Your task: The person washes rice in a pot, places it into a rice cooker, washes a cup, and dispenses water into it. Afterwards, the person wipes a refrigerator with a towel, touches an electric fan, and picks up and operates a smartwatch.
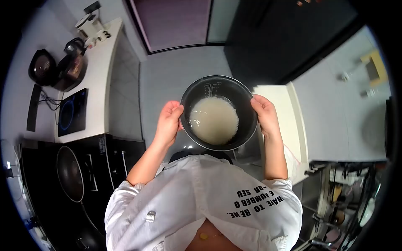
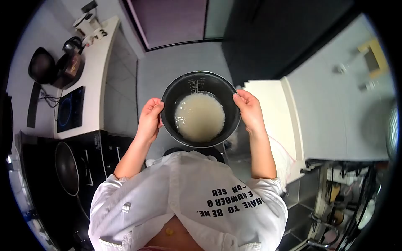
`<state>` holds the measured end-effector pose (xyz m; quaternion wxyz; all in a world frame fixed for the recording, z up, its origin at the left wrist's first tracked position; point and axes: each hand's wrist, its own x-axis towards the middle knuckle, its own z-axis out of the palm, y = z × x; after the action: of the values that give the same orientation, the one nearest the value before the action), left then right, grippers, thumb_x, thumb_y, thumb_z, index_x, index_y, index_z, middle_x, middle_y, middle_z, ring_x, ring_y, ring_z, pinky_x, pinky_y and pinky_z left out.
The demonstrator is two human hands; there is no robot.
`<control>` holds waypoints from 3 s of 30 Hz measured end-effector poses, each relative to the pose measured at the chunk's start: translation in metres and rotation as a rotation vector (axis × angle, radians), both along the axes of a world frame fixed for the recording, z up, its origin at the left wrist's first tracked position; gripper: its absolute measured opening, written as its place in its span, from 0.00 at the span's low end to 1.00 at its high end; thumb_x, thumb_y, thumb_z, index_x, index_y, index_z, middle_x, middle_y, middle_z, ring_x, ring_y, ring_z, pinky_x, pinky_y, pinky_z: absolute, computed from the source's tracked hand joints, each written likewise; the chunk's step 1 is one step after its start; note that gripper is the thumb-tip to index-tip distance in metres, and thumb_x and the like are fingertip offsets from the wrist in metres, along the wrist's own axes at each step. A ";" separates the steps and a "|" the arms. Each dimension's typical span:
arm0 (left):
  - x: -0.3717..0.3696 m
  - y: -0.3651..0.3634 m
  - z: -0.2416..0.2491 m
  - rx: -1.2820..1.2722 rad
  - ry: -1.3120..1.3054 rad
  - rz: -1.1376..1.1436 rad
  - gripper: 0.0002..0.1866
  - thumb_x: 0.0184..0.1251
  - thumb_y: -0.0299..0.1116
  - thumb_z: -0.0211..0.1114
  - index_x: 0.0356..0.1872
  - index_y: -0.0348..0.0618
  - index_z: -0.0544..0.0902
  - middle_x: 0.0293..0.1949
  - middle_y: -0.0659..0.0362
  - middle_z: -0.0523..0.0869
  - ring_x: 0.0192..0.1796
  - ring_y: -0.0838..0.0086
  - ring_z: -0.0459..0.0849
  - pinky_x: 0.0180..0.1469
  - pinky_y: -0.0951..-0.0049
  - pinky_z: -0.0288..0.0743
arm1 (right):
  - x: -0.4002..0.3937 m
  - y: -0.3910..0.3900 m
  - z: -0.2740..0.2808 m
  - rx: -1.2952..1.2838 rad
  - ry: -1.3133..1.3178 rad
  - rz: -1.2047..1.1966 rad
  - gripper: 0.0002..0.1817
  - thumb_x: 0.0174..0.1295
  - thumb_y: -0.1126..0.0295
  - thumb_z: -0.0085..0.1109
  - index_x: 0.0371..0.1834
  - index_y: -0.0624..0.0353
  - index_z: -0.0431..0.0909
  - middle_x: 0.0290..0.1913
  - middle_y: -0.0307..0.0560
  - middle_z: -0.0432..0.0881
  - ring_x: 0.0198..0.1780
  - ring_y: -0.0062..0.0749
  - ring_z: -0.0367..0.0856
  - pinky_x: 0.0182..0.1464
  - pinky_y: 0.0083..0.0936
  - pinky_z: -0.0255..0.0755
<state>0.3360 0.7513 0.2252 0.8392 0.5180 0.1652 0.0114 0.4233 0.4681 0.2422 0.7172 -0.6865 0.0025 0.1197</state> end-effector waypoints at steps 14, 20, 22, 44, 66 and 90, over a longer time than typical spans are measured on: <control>0.153 0.270 -0.016 -0.026 0.050 0.504 0.03 0.68 0.31 0.55 0.34 0.47 0.73 0.20 0.69 0.74 0.15 0.85 0.68 0.15 0.83 0.55 | 0.266 0.321 0.026 -0.069 0.067 0.579 0.20 0.65 0.65 0.58 0.57 0.63 0.72 0.26 0.24 0.73 0.22 0.05 0.65 0.21 0.08 0.54; 0.187 0.384 0.029 -0.001 0.009 0.822 0.04 0.68 0.30 0.54 0.32 0.45 0.74 0.18 0.66 0.76 0.13 0.84 0.68 0.13 0.84 0.56 | 0.361 0.521 0.075 -0.109 -0.062 0.959 0.17 0.65 0.64 0.58 0.53 0.59 0.75 0.26 0.24 0.72 0.21 0.06 0.62 0.20 0.10 0.49; 0.190 0.432 0.039 0.003 -0.037 0.909 0.02 0.66 0.27 0.55 0.34 0.44 0.73 0.19 0.65 0.76 0.13 0.83 0.70 0.13 0.84 0.58 | 0.387 0.596 0.085 -0.121 -0.103 1.076 0.16 0.65 0.64 0.57 0.53 0.59 0.76 0.26 0.24 0.73 0.21 0.07 0.62 0.20 0.10 0.50; 0.177 0.852 0.063 0.525 0.310 1.713 0.13 0.47 0.23 0.65 0.29 0.45 0.69 0.22 0.65 0.71 0.21 0.78 0.67 0.24 0.75 0.63 | 0.367 1.212 0.089 -0.046 -0.315 1.603 0.16 0.58 0.74 0.63 0.50 0.65 0.77 0.41 0.47 0.83 0.42 0.31 0.80 0.44 0.26 0.73; 0.201 0.888 -0.035 0.850 0.969 1.583 0.22 0.45 0.36 0.68 0.42 0.33 0.77 0.36 0.45 0.84 0.42 0.54 0.83 0.47 0.62 0.75 | 0.386 1.312 -0.072 0.056 -0.809 1.677 0.19 0.55 0.72 0.60 0.51 0.67 0.76 0.33 0.56 0.83 0.36 0.41 0.83 0.40 0.32 0.73; 0.179 0.959 0.157 1.667 0.617 1.563 0.23 0.74 0.44 0.39 0.52 0.33 0.71 0.52 0.39 0.75 0.59 0.49 0.70 0.62 0.58 0.63 | 0.339 1.379 0.107 0.504 -0.529 1.607 0.35 0.73 0.45 0.28 0.73 0.61 0.50 0.74 0.51 0.52 0.75 0.38 0.49 0.75 0.34 0.42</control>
<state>0.5146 1.7099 0.3825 -0.0679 0.6446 0.5741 0.5003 0.7621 1.8470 0.3497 0.5235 -0.3073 -0.6735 0.4218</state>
